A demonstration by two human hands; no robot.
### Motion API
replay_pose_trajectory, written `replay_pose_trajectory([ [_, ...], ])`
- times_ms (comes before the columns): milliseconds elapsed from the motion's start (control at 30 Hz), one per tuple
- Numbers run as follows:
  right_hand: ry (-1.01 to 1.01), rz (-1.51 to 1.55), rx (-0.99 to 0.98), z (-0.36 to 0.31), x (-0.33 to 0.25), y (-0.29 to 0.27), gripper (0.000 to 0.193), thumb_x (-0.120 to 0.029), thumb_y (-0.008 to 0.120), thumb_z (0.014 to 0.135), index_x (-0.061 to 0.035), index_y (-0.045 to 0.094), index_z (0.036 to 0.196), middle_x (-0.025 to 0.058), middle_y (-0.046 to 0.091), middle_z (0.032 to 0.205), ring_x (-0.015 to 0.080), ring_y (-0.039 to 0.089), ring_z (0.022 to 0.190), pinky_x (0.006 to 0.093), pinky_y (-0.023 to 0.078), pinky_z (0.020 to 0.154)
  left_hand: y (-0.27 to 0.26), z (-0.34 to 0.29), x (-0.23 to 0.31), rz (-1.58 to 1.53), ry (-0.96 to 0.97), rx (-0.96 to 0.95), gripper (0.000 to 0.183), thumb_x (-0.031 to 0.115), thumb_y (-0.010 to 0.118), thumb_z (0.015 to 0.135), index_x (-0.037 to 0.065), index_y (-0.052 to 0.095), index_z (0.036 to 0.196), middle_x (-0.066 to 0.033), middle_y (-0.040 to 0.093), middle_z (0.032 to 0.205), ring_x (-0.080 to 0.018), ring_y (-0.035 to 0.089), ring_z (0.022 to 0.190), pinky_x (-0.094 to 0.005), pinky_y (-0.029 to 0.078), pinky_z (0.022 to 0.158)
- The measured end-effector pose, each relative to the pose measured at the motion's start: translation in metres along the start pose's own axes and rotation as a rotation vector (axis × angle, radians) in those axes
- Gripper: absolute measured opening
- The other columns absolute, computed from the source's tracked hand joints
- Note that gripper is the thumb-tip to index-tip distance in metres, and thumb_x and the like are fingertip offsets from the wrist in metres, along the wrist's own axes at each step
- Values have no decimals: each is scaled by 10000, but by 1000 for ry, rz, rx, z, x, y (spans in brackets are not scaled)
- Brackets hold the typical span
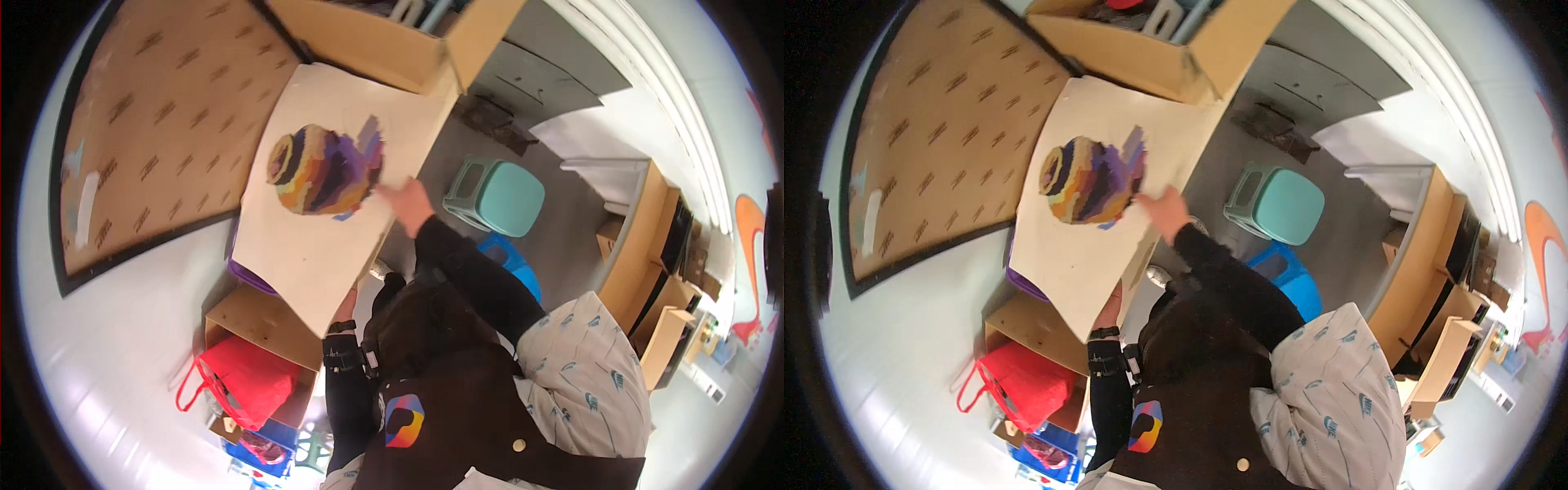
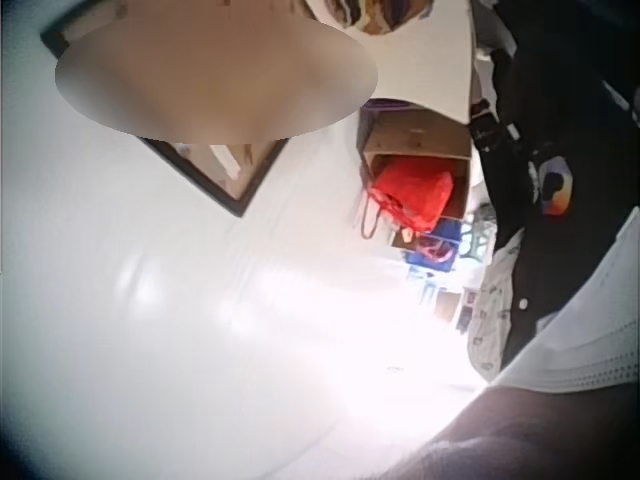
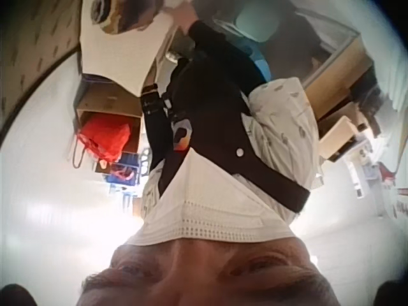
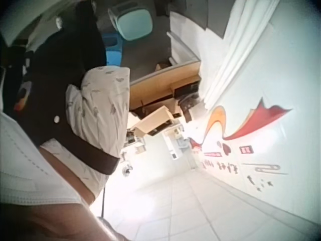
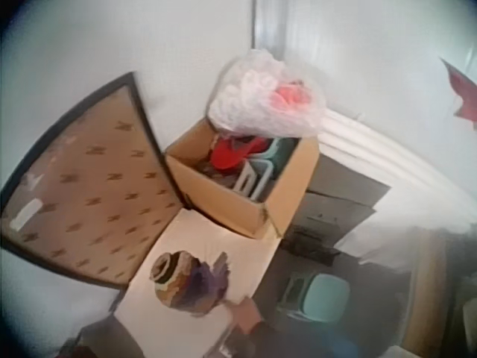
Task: Cutting out paper components or pattern materials from a large box/sheet using scissors in a workshop environment.
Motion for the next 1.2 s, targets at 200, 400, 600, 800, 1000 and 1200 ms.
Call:
replay_pose_trajectory([
  [200,-480,-223,-193,-63,-137,90,530,-199,569,849,85,370,1249,331,450,1233,479,548,1014,479,463,871,186,16,10,218,281,-45,512,256,467,956,25,371,1402,-153,414,1435,-279,387,1312,-400,393,1037],
  [400,-738,10,-336,-78,-190,130,561,-216,566,856,78,377,1294,287,395,1308,430,546,1066,416,444,956,203,49,84,861,469,37,553,252,510,957,13,317,1416,-142,423,1420,-253,443,1267,-356,402,1026],
  [600,-617,-1154,16,114,-37,77,221,-176,521,843,-5,659,820,184,679,881,318,667,846,420,529,726,269,54,83,1340,578,184,471,144,480,952,7,368,1389,-129,435,1404,-244,436,1277,-361,389,1008],
  [800,-549,-1443,-198,162,-1,101,180,-152,555,839,-53,701,874,159,694,943,311,670,924,421,537,779,269,49,93,1281,581,193,419,133,494,936,-5,467,1331,-128,485,1352,-221,501,1214,-322,452,928],
  [1000,-481,-1742,-560,161,-76,108,238,-158,587,811,-103,720,1000,100,694,1064,293,673,955,420,538,746,268,34,108,1310,597,259,417,149,513,915,5,497,1306,-107,544,1286,-198,559,1120,-285,463,884],
  [1200,-532,-1889,-148,164,-141,94,269,-212,523,848,-113,721,1001,87,691,1078,256,671,964,403,525,749,265,43,99,1206,623,137,436,168,545,887,17,512,1294,-85,548,1281,-176,567,1090,-294,439,888],
])
Point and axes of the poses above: each hand's wrist, its own z-axis towards the middle knuckle, its own y-axis out of the palm, x = y × z, the point moved 2 cm from there along z, towards the middle knuckle
